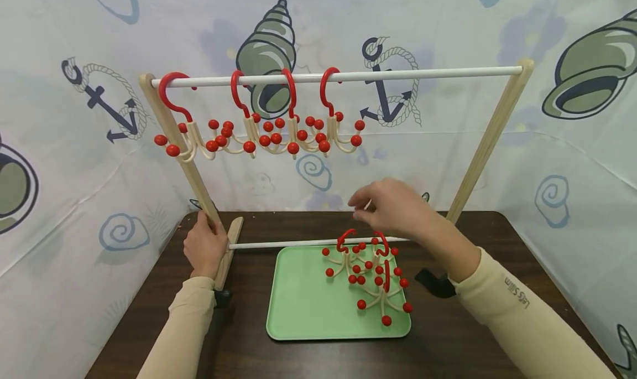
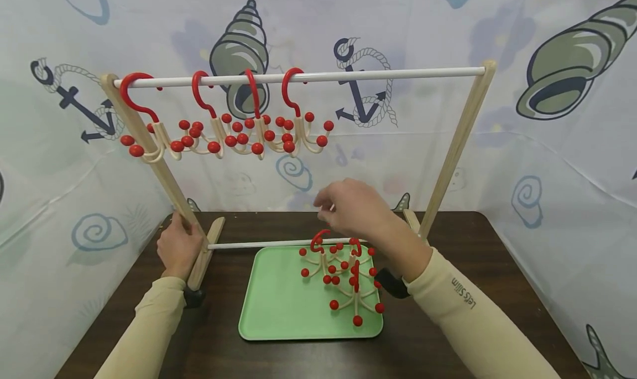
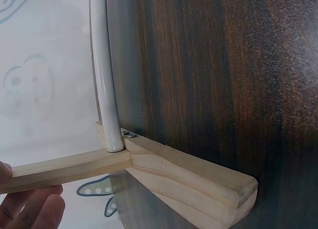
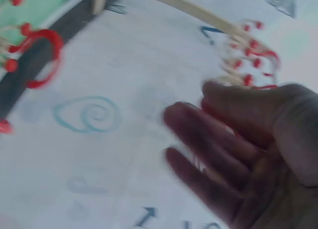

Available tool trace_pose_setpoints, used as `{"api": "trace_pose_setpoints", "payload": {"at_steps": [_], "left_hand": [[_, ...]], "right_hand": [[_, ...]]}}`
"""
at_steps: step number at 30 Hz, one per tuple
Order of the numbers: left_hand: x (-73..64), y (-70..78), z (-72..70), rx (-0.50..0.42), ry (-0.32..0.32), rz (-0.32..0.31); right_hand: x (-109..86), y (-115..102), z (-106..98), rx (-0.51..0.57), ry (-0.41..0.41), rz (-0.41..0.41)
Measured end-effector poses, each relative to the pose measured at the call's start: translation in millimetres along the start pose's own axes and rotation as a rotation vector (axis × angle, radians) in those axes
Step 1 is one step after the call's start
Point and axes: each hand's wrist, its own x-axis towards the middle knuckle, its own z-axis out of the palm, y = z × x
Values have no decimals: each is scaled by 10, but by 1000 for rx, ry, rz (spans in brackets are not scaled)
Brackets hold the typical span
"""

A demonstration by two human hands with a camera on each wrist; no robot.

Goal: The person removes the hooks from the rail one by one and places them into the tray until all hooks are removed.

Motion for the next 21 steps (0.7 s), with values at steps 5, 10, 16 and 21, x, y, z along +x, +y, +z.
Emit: {"api": "trace_pose_setpoints", "payload": {"at_steps": [5,10,16,21], "left_hand": [[4,-17,10,-4,8,7],[20,-24,7,-1,6,6],[32,-25,8,0,4,3],[6,-7,6,-2,-2,-4]], "right_hand": [[124,-68,-258,81,355,-96],[394,-48,-340,49,588,-97],[738,-14,-401,115,553,31],[943,2,-372,213,461,120]]}}
